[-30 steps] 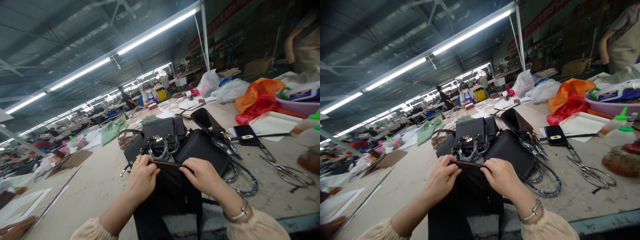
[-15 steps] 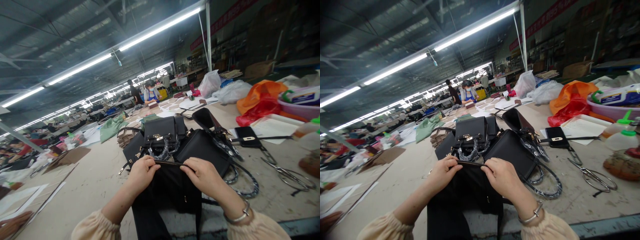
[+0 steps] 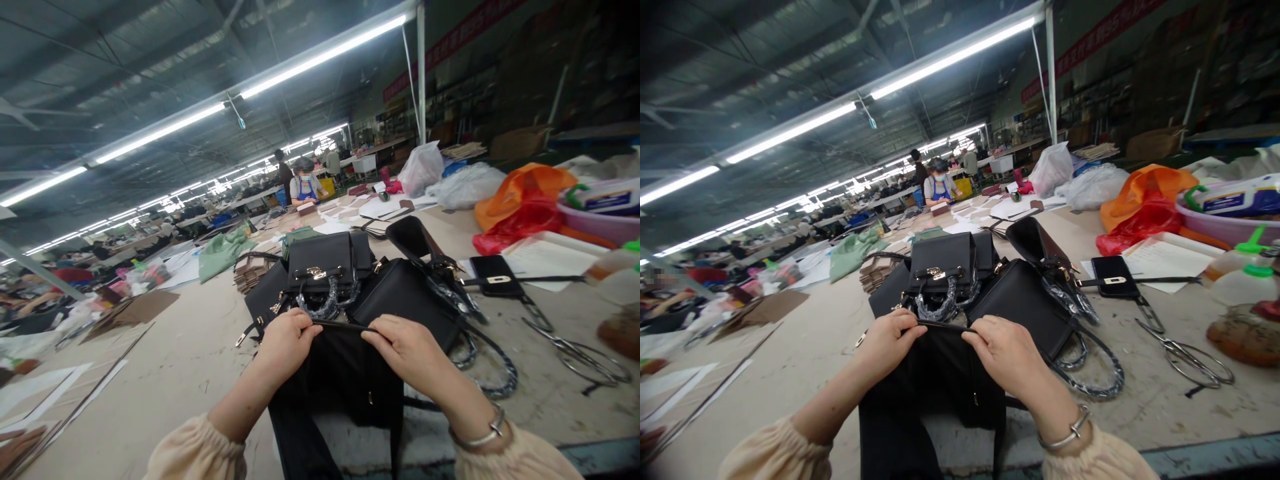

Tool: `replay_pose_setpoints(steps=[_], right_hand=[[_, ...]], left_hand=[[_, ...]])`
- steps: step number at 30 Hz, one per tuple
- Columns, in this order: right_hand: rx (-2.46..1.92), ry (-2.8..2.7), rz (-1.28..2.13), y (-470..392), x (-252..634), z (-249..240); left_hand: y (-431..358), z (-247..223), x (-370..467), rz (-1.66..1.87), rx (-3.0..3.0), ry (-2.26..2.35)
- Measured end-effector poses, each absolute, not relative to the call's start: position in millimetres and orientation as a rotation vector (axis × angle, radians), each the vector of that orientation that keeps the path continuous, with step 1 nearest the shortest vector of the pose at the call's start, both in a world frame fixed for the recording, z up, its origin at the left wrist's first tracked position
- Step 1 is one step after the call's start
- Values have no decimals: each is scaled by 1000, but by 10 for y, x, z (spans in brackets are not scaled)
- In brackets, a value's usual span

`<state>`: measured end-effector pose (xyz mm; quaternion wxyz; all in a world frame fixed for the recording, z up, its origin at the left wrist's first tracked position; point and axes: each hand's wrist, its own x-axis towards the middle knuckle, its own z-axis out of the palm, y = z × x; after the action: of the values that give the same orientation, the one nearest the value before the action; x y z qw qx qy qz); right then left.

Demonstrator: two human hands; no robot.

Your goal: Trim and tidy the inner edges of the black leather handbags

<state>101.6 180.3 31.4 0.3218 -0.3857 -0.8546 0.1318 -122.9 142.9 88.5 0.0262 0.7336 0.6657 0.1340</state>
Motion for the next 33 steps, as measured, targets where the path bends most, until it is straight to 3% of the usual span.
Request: replay_pose_setpoints(steps=[10, 20, 33], right_hand=[[-998, -2183, 453, 1774, 1096, 378], [-1201, -2324, 106, 1738, 789, 523], [-1103, -2366, 71, 1849, 771, 459]], left_hand=[[1440, 902, -1216, 363, 2276, 2074], [1453, 831, -1248, 426, 2300, 2073], [1462, 823, -1262, 408, 2314, 2086]])
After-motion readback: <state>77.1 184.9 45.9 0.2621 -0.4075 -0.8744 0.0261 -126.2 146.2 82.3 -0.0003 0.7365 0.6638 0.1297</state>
